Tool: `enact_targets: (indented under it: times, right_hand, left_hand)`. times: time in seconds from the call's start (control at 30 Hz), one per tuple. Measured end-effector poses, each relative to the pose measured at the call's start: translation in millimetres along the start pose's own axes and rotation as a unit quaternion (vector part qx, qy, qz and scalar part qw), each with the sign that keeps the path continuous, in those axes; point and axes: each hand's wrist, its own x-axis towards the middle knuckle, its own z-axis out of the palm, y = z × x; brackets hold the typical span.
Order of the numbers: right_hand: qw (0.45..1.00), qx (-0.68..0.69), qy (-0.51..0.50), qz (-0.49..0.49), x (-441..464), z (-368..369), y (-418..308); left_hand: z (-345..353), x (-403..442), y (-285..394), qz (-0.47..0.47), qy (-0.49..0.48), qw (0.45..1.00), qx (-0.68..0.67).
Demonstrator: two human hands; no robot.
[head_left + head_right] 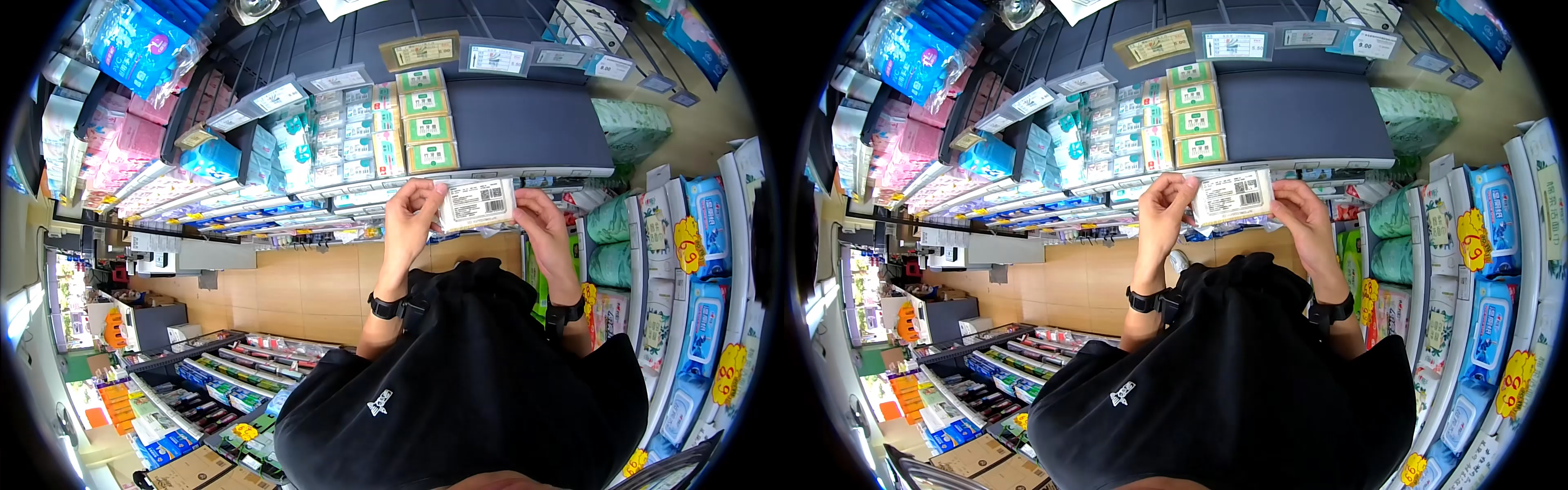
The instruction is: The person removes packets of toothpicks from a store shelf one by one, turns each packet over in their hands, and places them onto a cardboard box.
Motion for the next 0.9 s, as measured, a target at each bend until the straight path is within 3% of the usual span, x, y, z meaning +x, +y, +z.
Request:
enact_targets:
  times: [0.9]
  right_hand:
    - [0.999, -0.026, -0.020, 0.002, -5, 5, 6]
  left_hand:
    - [-2, 4, -15, -0.043, 0.008, 0.997, -0.060]
